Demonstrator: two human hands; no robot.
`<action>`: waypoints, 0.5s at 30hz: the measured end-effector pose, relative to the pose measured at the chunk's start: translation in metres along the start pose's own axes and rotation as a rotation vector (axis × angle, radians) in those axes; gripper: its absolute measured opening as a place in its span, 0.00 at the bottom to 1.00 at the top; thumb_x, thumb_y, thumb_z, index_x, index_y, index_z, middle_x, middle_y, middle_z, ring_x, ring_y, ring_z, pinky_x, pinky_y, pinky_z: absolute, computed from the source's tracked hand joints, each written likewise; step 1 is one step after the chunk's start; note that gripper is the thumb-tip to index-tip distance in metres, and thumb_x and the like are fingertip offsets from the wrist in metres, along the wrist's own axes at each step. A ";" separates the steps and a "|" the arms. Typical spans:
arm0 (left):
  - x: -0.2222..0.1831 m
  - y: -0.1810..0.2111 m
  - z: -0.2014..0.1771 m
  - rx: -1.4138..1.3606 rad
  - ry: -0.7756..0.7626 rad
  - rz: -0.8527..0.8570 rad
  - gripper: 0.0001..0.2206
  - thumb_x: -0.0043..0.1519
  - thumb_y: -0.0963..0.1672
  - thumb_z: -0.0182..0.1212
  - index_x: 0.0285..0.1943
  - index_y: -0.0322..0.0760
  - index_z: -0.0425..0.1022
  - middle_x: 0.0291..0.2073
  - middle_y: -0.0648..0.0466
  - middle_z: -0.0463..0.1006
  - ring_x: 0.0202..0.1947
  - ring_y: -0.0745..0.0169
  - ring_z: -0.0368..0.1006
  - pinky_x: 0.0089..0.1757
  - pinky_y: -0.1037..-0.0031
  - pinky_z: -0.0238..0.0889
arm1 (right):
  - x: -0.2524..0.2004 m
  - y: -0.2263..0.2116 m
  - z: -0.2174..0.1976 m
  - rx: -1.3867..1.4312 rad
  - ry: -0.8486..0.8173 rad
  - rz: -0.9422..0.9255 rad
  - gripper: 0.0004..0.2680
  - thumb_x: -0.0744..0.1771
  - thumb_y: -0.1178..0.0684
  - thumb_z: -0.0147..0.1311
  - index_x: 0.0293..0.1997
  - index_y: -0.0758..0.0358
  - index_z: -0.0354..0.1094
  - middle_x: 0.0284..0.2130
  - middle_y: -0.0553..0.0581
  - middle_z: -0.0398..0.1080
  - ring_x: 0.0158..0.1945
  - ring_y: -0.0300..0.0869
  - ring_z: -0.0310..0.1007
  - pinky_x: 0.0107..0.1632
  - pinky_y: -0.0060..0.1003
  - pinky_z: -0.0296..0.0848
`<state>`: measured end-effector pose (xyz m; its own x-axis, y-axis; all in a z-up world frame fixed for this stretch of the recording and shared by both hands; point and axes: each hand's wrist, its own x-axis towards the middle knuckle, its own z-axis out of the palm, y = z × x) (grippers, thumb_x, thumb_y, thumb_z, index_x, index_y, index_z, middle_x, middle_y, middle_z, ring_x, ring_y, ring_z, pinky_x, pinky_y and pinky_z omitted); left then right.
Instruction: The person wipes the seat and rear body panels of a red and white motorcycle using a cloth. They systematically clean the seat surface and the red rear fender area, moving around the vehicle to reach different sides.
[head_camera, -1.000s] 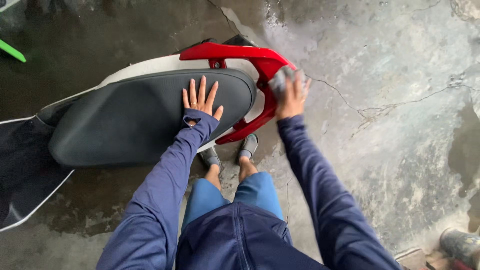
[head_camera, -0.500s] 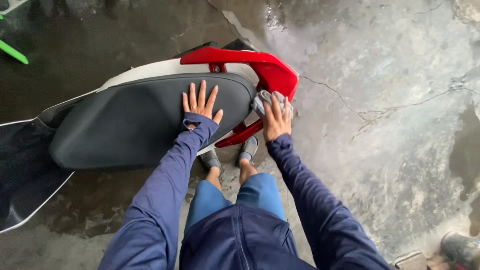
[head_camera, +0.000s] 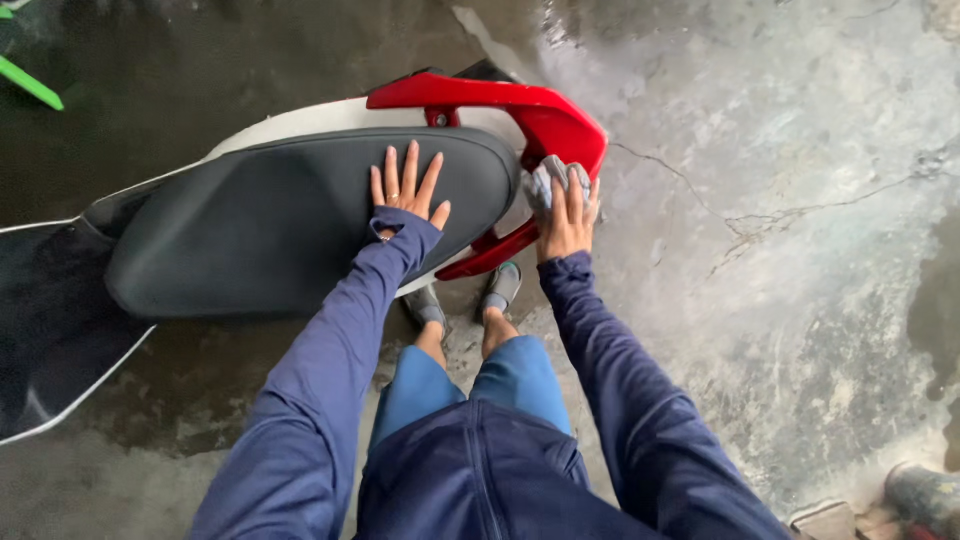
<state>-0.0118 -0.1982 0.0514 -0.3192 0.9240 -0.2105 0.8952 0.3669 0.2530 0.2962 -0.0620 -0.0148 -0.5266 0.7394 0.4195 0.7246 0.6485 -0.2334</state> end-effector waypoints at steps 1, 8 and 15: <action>0.001 0.000 0.001 0.001 0.001 0.007 0.43 0.74 0.58 0.57 0.97 0.71 0.36 0.96 0.54 0.29 0.92 0.34 0.20 0.81 0.32 0.18 | -0.028 -0.013 0.019 -0.003 0.004 0.005 0.20 0.78 0.47 0.47 0.84 0.53 0.66 0.86 0.61 0.55 0.87 0.78 0.42 0.84 0.71 0.49; 0.005 -0.004 0.006 -0.006 -0.023 0.001 0.44 0.74 0.57 0.57 0.97 0.71 0.34 0.96 0.55 0.27 0.92 0.34 0.17 0.81 0.32 0.16 | -0.124 -0.014 0.053 0.269 -0.195 -0.479 0.26 0.70 0.40 0.47 0.80 0.49 0.70 0.84 0.63 0.60 0.86 0.79 0.50 0.77 0.82 0.55; 0.007 -0.004 0.015 -0.019 0.005 0.010 0.44 0.74 0.57 0.60 0.97 0.73 0.35 0.96 0.56 0.26 0.92 0.35 0.17 0.80 0.32 0.16 | -0.187 -0.087 0.121 0.147 -0.153 -0.465 0.17 0.75 0.60 0.51 0.76 0.58 0.72 0.77 0.67 0.68 0.82 0.78 0.57 0.81 0.82 0.53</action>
<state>-0.0129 -0.1945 0.0352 -0.3122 0.9280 -0.2032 0.8921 0.3599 0.2732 0.2774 -0.2349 -0.1789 -0.8457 0.3774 0.3773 0.3335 0.9257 -0.1783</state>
